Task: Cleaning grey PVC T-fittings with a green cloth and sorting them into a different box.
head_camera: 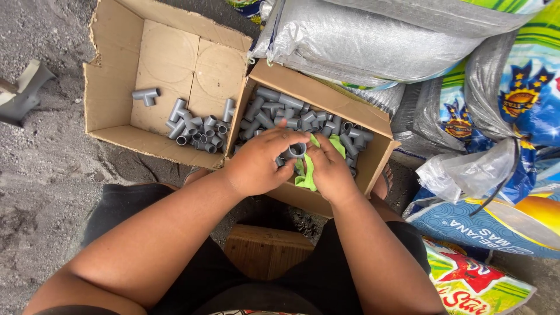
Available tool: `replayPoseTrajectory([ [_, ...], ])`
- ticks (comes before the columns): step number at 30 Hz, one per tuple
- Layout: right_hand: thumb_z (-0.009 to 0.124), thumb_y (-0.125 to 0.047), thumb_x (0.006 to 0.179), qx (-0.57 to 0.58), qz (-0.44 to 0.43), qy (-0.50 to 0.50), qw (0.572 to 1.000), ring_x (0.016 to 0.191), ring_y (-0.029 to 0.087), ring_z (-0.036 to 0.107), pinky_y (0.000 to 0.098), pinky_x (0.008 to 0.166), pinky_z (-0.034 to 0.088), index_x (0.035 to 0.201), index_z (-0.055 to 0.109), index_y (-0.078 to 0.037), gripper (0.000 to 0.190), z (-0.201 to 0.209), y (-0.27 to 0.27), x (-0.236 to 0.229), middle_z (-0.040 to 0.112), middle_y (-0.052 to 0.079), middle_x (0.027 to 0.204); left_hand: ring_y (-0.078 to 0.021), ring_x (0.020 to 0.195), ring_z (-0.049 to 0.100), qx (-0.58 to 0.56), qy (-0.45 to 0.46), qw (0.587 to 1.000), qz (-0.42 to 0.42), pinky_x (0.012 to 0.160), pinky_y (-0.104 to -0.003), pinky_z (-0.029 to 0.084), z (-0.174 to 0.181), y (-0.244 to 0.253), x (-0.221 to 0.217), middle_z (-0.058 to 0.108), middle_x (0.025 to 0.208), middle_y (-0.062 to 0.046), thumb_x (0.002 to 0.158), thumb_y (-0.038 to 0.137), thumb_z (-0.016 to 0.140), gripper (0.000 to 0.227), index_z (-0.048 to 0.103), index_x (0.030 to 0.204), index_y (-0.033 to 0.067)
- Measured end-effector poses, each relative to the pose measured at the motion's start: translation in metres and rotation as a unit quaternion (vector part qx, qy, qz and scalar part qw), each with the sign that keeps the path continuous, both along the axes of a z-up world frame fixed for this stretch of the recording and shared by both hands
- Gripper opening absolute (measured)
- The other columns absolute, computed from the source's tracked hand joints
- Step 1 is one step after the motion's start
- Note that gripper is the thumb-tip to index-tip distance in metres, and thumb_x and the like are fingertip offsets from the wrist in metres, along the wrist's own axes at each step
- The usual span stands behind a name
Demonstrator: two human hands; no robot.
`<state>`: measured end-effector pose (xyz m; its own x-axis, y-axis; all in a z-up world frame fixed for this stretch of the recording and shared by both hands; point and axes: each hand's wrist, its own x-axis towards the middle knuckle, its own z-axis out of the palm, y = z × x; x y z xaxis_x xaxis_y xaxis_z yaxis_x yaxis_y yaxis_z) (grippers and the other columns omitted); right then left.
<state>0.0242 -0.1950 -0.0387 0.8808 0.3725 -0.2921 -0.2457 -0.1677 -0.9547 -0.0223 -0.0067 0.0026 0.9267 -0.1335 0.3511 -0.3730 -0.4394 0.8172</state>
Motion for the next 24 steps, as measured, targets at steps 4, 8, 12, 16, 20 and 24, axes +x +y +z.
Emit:
replayPoseTrajectory([
  [4,0.046,-0.025,0.106,-0.034,-0.028,-0.018,0.999,0.051,0.022,0.058,0.0349,0.052,0.051,0.100,0.070,-0.011,0.028,0.010,-0.006,-0.011,0.056,0.010,0.057,-0.0416,0.113,0.070,-0.011,0.053,0.998,-0.031,0.108,-0.055,0.051,0.002,-0.008,-0.009,0.075,0.115,-0.021,0.084,-0.001,0.072,0.051,0.065,0.134,0.0054],
  [8,0.045,-0.020,0.105,0.014,-0.081,-0.037,0.996,0.062,0.021,0.059,0.0330,0.061,0.051,0.099,0.070,-0.008,0.028,0.009,-0.012,-0.011,0.062,0.014,0.066,-0.0352,0.116,0.069,0.034,0.047,0.997,-0.043,0.103,-0.048,0.054,0.011,-0.017,-0.006,0.075,0.116,-0.015,0.087,0.010,0.077,0.048,0.066,0.134,0.0085],
  [12,0.053,-0.019,0.103,0.075,-0.130,-0.008,0.989,0.077,0.020,0.052,0.0341,0.077,0.051,0.107,0.063,-0.001,0.020,0.007,-0.024,-0.015,0.059,0.012,0.084,-0.0333,0.116,0.067,-0.001,0.047,0.999,-0.027,0.100,-0.045,0.056,0.010,-0.024,-0.005,0.076,0.113,-0.012,0.089,0.010,0.077,0.041,0.070,0.129,0.0098],
  [16,0.052,-0.022,0.106,0.088,-0.104,-0.015,0.991,0.080,0.018,0.058,0.0321,0.080,0.051,0.121,0.066,-0.001,0.029,0.053,-0.012,-0.009,0.063,0.013,0.090,-0.0339,0.114,0.068,-0.008,0.039,0.999,-0.009,0.098,-0.047,0.057,0.023,-0.027,0.002,0.075,0.112,-0.012,0.089,0.015,0.080,0.044,0.069,0.131,0.0131],
  [20,0.049,-0.027,0.108,0.044,-0.051,-0.076,0.995,0.087,0.022,0.061,0.0368,0.087,0.052,0.130,0.069,-0.008,0.035,0.089,-0.011,0.005,0.066,0.018,0.098,-0.0315,0.103,0.071,-0.067,0.051,0.995,0.055,0.088,-0.042,0.059,0.031,-0.031,0.013,0.073,0.106,-0.013,0.085,0.015,0.085,0.042,0.072,0.125,0.0113],
  [24,0.048,-0.019,0.105,0.119,-0.023,-0.070,0.990,0.097,0.023,0.065,0.0375,0.095,0.053,0.141,0.065,-0.008,0.041,0.075,-0.020,0.014,0.063,0.021,0.106,-0.0277,0.088,0.073,-0.100,0.081,0.985,0.119,0.073,-0.035,0.062,0.044,-0.038,0.009,0.070,0.095,-0.014,0.084,0.017,0.087,0.040,0.075,0.121,0.0089],
])
